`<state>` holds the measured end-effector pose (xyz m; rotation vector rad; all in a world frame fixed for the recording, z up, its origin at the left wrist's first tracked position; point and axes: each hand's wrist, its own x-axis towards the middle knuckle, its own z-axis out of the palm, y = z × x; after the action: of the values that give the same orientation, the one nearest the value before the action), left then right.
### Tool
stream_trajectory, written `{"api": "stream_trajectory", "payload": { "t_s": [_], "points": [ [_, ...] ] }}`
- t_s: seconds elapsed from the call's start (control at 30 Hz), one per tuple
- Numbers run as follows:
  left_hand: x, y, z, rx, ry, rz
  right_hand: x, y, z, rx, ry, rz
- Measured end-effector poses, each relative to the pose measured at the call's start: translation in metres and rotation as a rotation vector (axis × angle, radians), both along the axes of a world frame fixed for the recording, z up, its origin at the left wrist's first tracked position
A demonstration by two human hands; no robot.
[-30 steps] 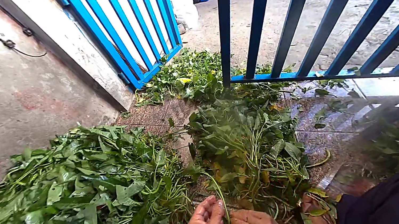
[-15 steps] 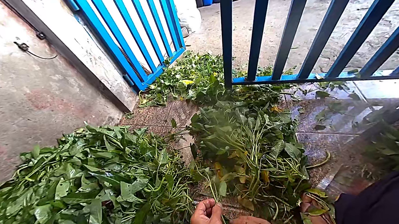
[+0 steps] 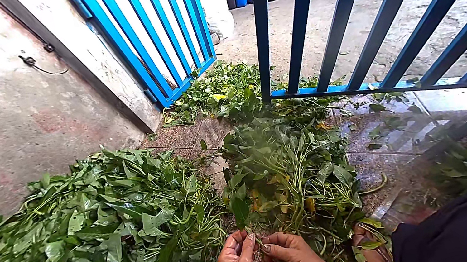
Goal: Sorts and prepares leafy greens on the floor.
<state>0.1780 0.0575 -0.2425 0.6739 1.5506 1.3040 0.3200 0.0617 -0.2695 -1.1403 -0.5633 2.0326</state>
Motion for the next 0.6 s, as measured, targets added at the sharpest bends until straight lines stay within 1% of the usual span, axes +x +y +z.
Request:
{"api": "stream_trajectory", "payload": {
  "t_s": [0.07,0.13,0.2,0.23,0.27,0.3,0.33,0.37,0.4,0.47,0.5,0.53,0.6],
  "points": [
    [0.001,0.0,-0.002,-0.001,-0.005,-0.001,0.001,0.0,0.0,-0.069,0.035,0.006],
    [0.001,0.0,-0.001,-0.004,-0.071,-0.011,0.001,0.0,0.0,-0.105,0.083,0.054],
    [0.0,0.0,-0.001,-0.011,-0.159,-0.032,0.002,0.0,-0.003,-0.075,0.122,0.169],
    [0.001,0.0,-0.001,-0.019,-0.189,-0.033,0.004,0.003,-0.005,-0.021,0.096,0.231],
    [0.003,0.001,0.001,-0.035,-0.215,-0.011,0.006,0.009,-0.009,0.069,-0.008,0.261],
    [0.004,0.003,0.004,-0.063,-0.238,0.03,0.009,0.019,-0.013,0.201,-0.214,0.239],
    [0.004,0.005,0.006,-0.094,-0.255,0.074,0.015,0.035,-0.021,0.33,-0.475,0.179],
    [0.003,0.006,0.008,-0.112,-0.27,0.112,0.024,0.055,-0.029,0.406,-0.735,0.119],
    [0.002,0.007,0.01,-0.115,-0.294,0.147,0.036,0.078,-0.037,0.411,-0.963,0.074],
    [0.001,0.008,0.013,-0.098,-0.364,0.192,0.063,0.12,-0.054,0.264,-1.296,0.029],
    [0.002,0.009,0.015,-0.086,-0.404,0.208,0.076,0.135,-0.064,0.157,-1.386,0.056],
    [0.002,0.009,0.016,-0.076,-0.439,0.215,0.087,0.144,-0.074,0.054,-1.404,0.115],
    [0.002,0.009,0.018,-0.069,-0.502,0.213,0.103,0.15,-0.09,-0.054,-1.312,0.215]
  ]
}}
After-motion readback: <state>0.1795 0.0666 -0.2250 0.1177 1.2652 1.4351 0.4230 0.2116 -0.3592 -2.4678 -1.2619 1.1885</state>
